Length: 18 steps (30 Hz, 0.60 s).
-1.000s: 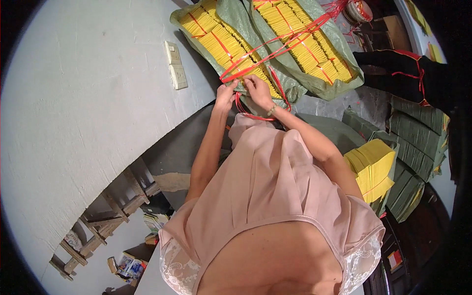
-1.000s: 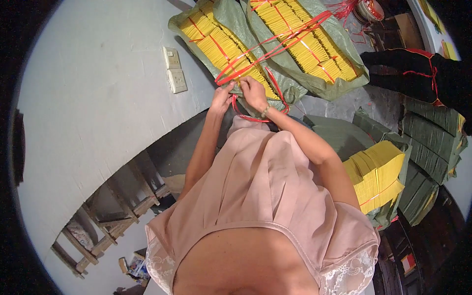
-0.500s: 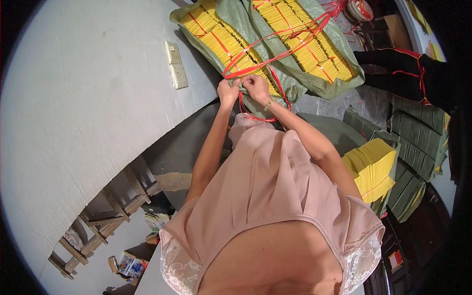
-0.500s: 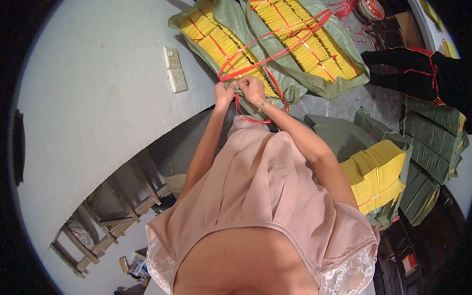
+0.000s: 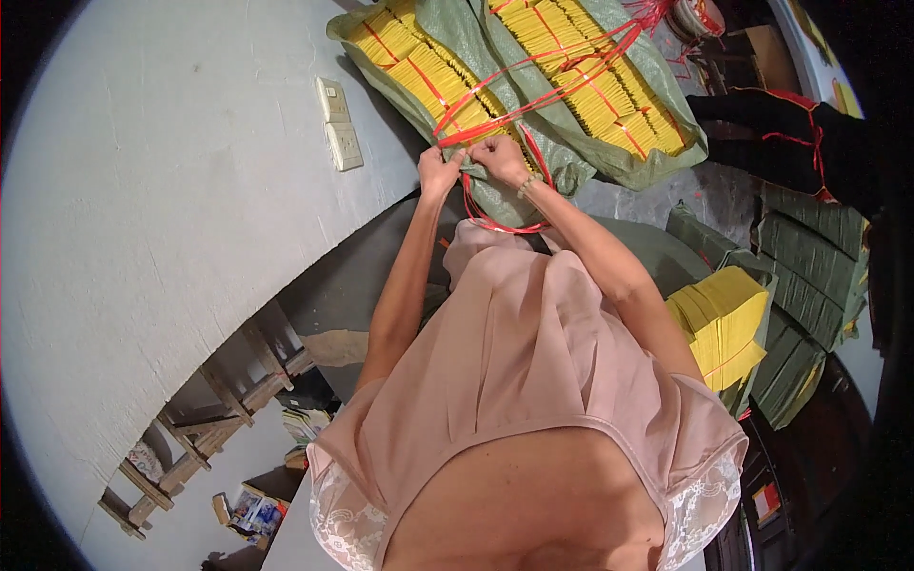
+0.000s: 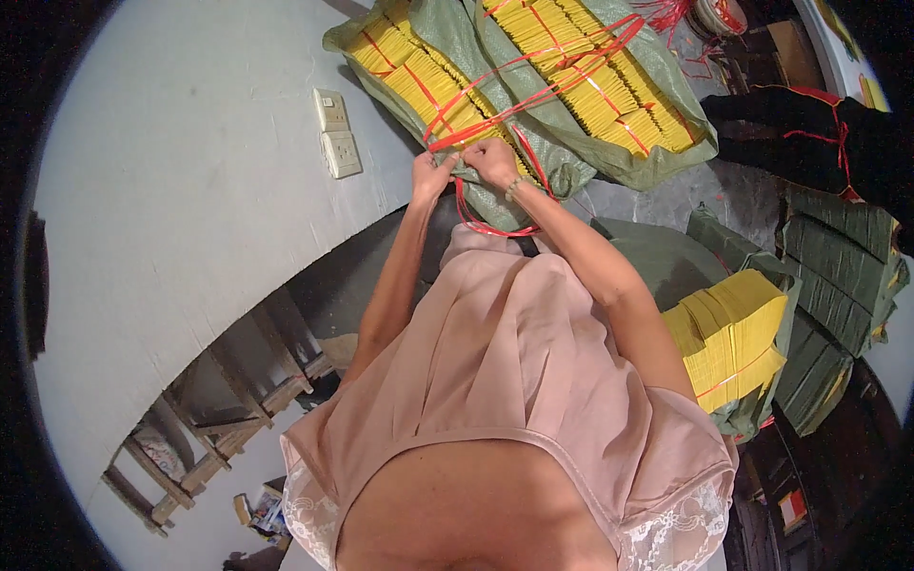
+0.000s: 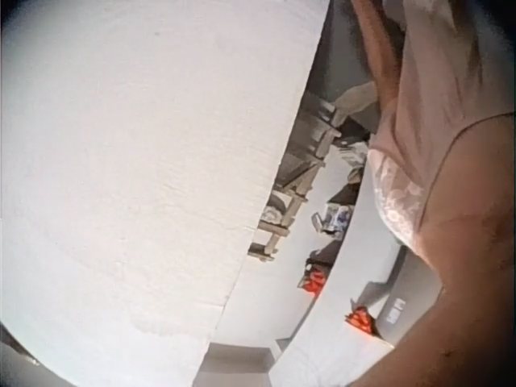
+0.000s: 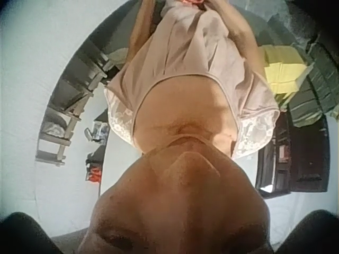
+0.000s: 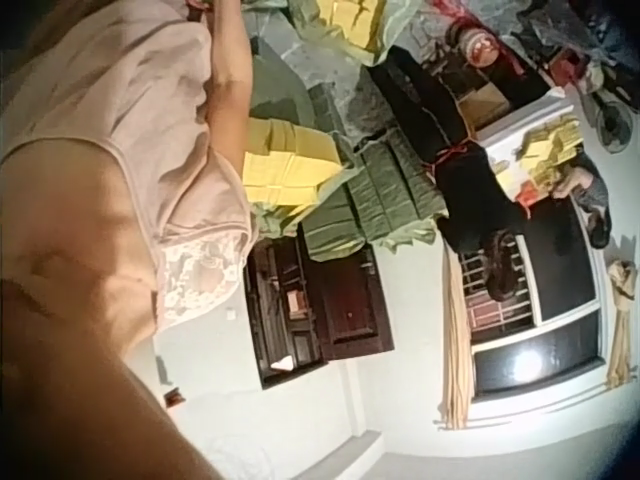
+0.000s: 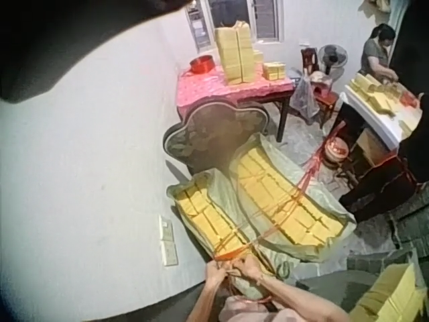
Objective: Tying bundles of yellow paper with red plastic straps.
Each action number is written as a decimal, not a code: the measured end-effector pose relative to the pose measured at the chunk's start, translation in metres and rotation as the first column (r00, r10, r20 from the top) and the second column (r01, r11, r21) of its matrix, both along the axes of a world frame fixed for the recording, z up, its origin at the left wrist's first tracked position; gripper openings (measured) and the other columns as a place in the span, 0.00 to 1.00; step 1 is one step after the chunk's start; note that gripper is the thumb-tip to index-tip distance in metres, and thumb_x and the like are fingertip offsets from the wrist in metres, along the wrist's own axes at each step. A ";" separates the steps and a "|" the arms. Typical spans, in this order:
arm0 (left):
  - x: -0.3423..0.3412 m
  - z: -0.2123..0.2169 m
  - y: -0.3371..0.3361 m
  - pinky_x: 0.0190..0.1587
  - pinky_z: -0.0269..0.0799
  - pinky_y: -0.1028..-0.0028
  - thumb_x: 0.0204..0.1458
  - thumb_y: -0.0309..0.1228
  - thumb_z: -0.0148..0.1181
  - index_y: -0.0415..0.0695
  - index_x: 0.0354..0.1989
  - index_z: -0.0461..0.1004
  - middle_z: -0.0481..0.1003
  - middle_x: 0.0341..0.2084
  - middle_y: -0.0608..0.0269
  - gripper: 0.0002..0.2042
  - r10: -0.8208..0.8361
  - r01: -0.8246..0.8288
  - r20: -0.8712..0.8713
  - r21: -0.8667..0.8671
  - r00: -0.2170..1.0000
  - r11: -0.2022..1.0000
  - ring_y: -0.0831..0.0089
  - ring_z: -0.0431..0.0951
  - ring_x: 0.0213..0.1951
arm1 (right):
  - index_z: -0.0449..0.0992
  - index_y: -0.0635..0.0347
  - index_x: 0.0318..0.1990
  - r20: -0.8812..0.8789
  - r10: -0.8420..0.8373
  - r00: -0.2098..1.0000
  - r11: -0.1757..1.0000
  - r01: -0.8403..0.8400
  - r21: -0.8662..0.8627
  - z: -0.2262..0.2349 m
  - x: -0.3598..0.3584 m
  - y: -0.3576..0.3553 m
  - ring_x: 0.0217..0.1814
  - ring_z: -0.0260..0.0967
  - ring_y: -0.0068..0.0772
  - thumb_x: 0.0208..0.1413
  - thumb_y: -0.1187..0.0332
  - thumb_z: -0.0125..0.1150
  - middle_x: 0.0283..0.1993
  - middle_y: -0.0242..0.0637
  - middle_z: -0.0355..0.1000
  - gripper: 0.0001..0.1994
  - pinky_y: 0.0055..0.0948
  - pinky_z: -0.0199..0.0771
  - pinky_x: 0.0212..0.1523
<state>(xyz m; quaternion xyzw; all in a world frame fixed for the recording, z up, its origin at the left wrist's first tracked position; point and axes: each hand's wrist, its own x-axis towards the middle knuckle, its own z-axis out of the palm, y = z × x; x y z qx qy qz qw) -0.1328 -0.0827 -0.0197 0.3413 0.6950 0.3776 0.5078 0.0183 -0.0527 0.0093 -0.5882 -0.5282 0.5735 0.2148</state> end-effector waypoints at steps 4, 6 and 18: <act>0.000 -0.001 -0.002 0.20 0.68 0.73 0.43 0.33 0.63 0.34 0.23 0.73 0.73 0.15 0.60 0.12 -0.020 0.017 -0.134 -0.024 0.991 1.000 0.76 0.72 0.17 | 0.78 0.62 0.27 0.177 0.028 0.984 0.999 -0.035 0.032 0.015 -0.008 0.001 0.25 0.72 0.26 0.41 0.59 0.63 0.22 0.38 0.74 0.14 0.26 0.70 0.29; 0.005 0.006 -0.002 0.19 0.68 0.74 0.43 0.33 0.63 0.34 0.23 0.73 0.72 0.15 0.61 0.12 0.006 -0.011 -0.131 -0.034 0.991 0.999 0.77 0.72 0.16 | 0.77 0.62 0.25 0.218 -0.034 0.975 0.995 0.013 0.097 0.014 -0.010 -0.001 0.24 0.72 0.29 0.39 0.57 0.63 0.21 0.38 0.73 0.15 0.27 0.70 0.28; 0.021 0.043 -0.007 0.26 0.66 0.80 0.46 0.30 0.60 0.39 0.32 0.75 0.74 0.24 0.68 0.08 0.271 -0.235 0.191 -0.192 0.943 0.953 0.82 0.71 0.24 | 0.72 0.63 0.25 0.080 -0.197 0.977 0.963 0.178 0.202 0.019 -0.019 -0.025 0.22 0.69 0.32 0.41 0.63 0.61 0.20 0.37 0.70 0.11 0.30 0.68 0.26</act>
